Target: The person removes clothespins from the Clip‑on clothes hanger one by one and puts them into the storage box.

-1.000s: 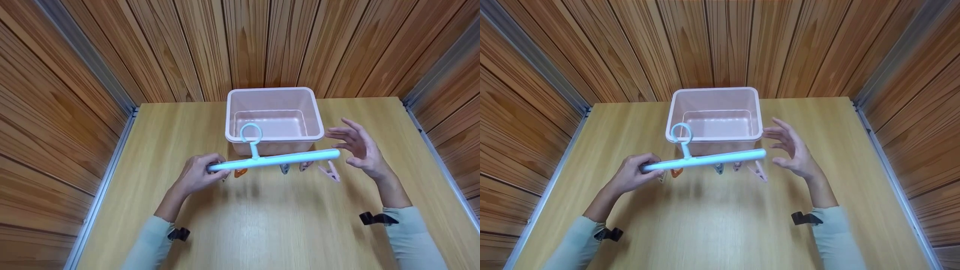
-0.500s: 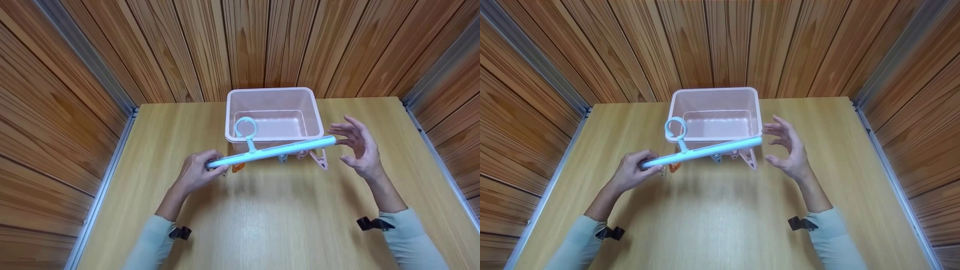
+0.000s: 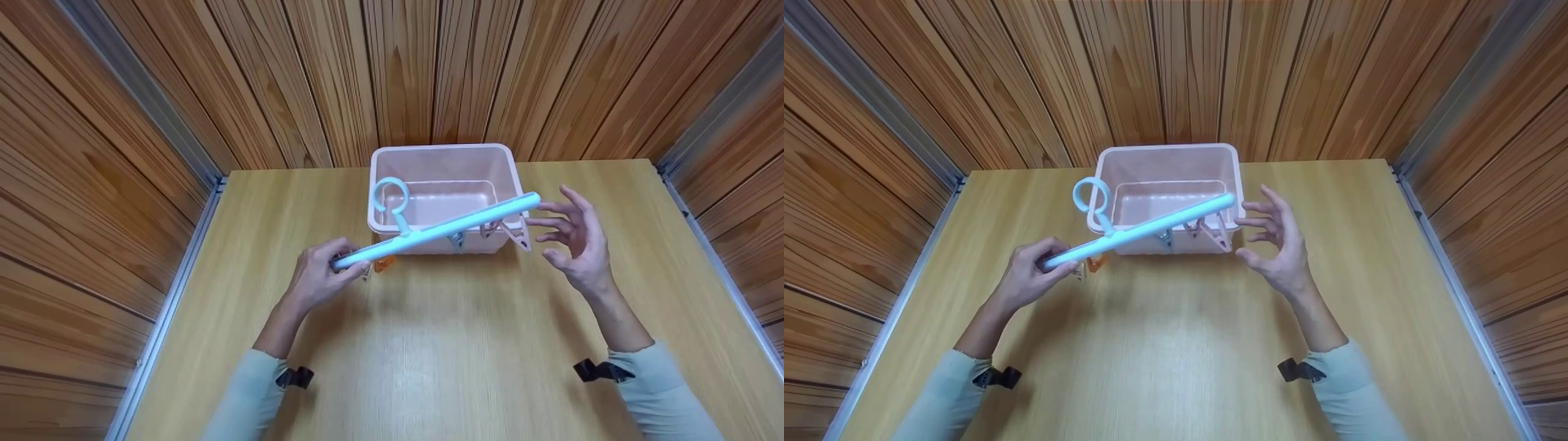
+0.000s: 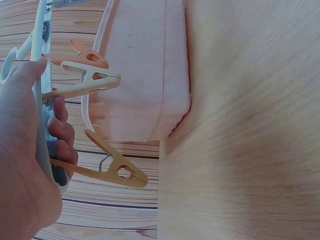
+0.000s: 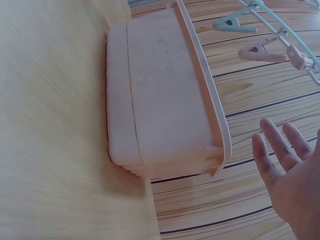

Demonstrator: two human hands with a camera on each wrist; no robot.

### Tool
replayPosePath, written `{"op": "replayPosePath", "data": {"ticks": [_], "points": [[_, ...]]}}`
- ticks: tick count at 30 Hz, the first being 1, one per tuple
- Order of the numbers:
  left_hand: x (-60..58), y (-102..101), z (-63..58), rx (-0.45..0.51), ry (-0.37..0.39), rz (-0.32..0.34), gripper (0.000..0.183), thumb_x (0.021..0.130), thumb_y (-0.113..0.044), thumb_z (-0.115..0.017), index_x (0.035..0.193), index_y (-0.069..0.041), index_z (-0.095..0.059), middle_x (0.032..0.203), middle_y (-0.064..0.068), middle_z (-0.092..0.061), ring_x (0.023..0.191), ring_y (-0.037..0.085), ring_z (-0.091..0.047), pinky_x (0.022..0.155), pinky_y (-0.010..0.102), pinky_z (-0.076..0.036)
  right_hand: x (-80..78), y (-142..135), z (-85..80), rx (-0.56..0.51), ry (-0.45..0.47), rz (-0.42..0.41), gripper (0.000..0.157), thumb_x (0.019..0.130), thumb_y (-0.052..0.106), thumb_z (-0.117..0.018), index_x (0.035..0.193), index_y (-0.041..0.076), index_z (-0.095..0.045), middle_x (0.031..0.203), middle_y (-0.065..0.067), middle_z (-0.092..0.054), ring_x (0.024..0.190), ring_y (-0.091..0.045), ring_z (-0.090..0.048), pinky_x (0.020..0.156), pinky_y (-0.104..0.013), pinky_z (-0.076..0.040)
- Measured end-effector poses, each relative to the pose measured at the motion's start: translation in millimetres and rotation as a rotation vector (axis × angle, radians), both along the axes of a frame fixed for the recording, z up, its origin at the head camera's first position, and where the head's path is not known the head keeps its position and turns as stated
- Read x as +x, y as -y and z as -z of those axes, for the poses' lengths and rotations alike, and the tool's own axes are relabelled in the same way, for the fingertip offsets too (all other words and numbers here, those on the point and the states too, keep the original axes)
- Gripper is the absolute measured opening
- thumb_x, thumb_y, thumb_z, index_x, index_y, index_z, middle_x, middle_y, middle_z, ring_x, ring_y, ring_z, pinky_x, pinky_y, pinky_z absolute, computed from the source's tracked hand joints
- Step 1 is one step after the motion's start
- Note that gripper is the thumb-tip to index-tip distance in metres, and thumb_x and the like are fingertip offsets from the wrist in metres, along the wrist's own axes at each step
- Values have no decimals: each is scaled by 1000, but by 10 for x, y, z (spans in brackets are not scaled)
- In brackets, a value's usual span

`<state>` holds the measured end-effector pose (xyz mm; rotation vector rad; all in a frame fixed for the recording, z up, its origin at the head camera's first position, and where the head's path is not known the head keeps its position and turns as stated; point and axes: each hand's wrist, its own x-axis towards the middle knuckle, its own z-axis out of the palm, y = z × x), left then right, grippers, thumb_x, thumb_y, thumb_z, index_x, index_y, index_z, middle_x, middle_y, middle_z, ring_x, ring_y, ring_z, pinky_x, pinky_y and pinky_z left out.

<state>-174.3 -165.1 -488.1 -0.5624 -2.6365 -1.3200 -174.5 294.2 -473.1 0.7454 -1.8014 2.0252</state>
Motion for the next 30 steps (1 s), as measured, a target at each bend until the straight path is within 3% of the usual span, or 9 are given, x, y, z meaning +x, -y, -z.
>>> {"op": "replayPosePath", "data": {"ticks": [9, 22, 30], "points": [[-35, 7, -51, 39, -8, -5, 24, 99, -26, -88, 115, -11, -80, 99, 9, -80, 83, 22, -65, 76, 27, -49, 1, 92, 43, 7, 16, -17, 86, 92, 1, -85, 167, 3, -43, 145, -9, -73, 121, -16, -80, 93, -25, -66], [-59, -19, -146, 28, -131, 7, 23, 98, -22, -88, 112, -6, -79, 95, 12, -80, 79, 17, -63, 72, 24, -48, 19, 230, -103, -40, 93, 13, 74, 92, -15, -70, 159, 8, -50, 136, -3, -77, 111, -13, -82, 90, -23, -67], [-47, -44, -161, 27, -135, 23, 24, 98, -22, -89, 112, -6, -79, 95, 12, -79, 79, 17, -63, 71, 24, -48, 8, 274, -143, -93, 88, -60, 72, 91, -22, -63, 155, 8, -52, 129, -11, -78, 100, -20, -85, 73, -23, -67]]}}
